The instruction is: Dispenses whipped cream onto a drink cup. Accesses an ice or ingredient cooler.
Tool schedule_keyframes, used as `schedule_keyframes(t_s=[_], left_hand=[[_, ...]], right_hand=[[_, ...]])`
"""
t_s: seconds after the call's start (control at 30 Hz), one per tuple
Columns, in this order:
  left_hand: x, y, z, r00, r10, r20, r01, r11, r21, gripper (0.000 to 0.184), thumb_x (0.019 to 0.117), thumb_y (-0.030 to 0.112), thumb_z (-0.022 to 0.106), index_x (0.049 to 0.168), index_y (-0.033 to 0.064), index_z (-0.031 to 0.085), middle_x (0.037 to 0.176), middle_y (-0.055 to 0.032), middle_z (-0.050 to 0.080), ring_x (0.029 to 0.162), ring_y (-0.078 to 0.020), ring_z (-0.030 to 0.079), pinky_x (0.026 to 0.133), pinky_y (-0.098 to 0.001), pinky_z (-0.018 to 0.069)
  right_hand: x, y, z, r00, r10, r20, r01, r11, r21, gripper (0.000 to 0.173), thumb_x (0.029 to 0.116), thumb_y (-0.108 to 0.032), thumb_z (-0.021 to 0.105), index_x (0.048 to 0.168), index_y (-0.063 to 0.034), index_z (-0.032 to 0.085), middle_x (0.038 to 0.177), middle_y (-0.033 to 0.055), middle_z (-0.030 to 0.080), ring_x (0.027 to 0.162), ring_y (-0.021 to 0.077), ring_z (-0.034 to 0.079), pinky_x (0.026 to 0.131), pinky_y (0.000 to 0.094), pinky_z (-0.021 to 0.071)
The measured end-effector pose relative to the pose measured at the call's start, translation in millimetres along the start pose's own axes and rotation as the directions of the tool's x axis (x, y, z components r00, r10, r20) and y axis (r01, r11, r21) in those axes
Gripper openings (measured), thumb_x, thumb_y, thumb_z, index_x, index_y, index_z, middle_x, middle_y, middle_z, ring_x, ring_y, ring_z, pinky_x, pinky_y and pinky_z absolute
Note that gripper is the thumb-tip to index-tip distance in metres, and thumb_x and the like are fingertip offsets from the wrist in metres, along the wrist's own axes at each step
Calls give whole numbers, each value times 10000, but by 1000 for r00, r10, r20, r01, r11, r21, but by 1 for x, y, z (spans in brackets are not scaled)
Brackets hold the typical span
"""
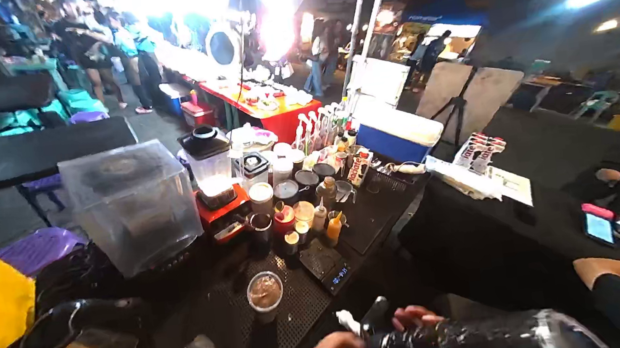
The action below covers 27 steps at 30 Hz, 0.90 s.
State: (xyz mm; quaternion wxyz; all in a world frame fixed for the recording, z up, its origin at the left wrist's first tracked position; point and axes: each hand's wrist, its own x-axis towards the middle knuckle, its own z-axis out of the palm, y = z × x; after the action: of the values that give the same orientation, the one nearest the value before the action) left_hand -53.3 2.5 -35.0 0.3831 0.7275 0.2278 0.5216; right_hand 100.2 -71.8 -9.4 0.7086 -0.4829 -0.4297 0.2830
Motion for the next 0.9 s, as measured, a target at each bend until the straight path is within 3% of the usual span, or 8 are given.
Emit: schedule_keyframes(t_s=[0.07,0.17,0.3,0.47,0.53,0.63,0.73,0.9], left_hand=[[-25,-29,-18,968,-249,8,248,966,76,766,699,605,845,1157,23,650,1206,-196,619,1204,-326,560,1055,-530,438],[-28,-36,-10,808,-564,171,570,822,13,753,781,402,855,1314,-54,579,1217,-182,683,1155,-271,652,1034,-489,509],[-11,-43,4,883,-459,-100,470,858,207,299,790,226,791,945,-24,737,857,-131,733,824,-233,723,783,-425,598],[-10,-56,24,869,-428,-247,482,845,232,214,783,172,793,858,-11,713,750,-109,725,702,-188,724,682,-395,613],[-10,-64,37,875,-382,-297,458,853,252,248,801,221,794,856,-6,709,744,-97,722,696,-161,722,669,-360,616],[-3,-75,52,877,-301,-375,403,886,229,227,816,212,780,868,1,715,752,-70,731,709,-102,723,669,-283,615],[4,-85,49,872,-313,-377,402,896,186,181,825,172,766,888,10,715,760,-58,732,719,-87,721,677,-266,610],[12,-86,29,883,-340,-324,398,908,133,174,831,156,766,902,4,723,773,-67,739,728,-98,730,687,-282,618]], right_hand=[[29,16,-1,983,-172,58,164,979,122,970,549,-358,983,1399,-159,560,1522,71,499,1427,225,452,1167,481,422],[55,17,11,978,-125,168,70,952,298,886,552,-311,975,1346,-217,593,1597,98,421,1460,280,423,1163,525,412],[88,41,18,910,-103,401,-60,926,373,782,560,-271,978,1281,-268,675,1620,69,395,1492,274,379,1160,506,430],[123,91,31,794,-99,600,-266,830,490,309,989,-274,624,1281,-265,723,1520,84,540,1459,269,447,1151,378,433],[124,80,32,815,49,578,-316,873,371,583,833,-374,804,1363,-261,590,1456,131,593,1369,341,543,1119,474,468],[150,81,27,690,147,708,-399,894,204,1213,530,-466,978,1555,-251,365,1483,123,566,1358,347,546,1129,504,462],[163,89,37,633,188,751,-432,891,142,1409,384,-500,993,1578,-179,316,1453,98,589,1314,276,581,1104,446,484],[153,103,44,558,96,824,-327,938,113,1299,614,-538,922,1618,-93,228,1578,108,442,1424,266,463,1150,430,448]])
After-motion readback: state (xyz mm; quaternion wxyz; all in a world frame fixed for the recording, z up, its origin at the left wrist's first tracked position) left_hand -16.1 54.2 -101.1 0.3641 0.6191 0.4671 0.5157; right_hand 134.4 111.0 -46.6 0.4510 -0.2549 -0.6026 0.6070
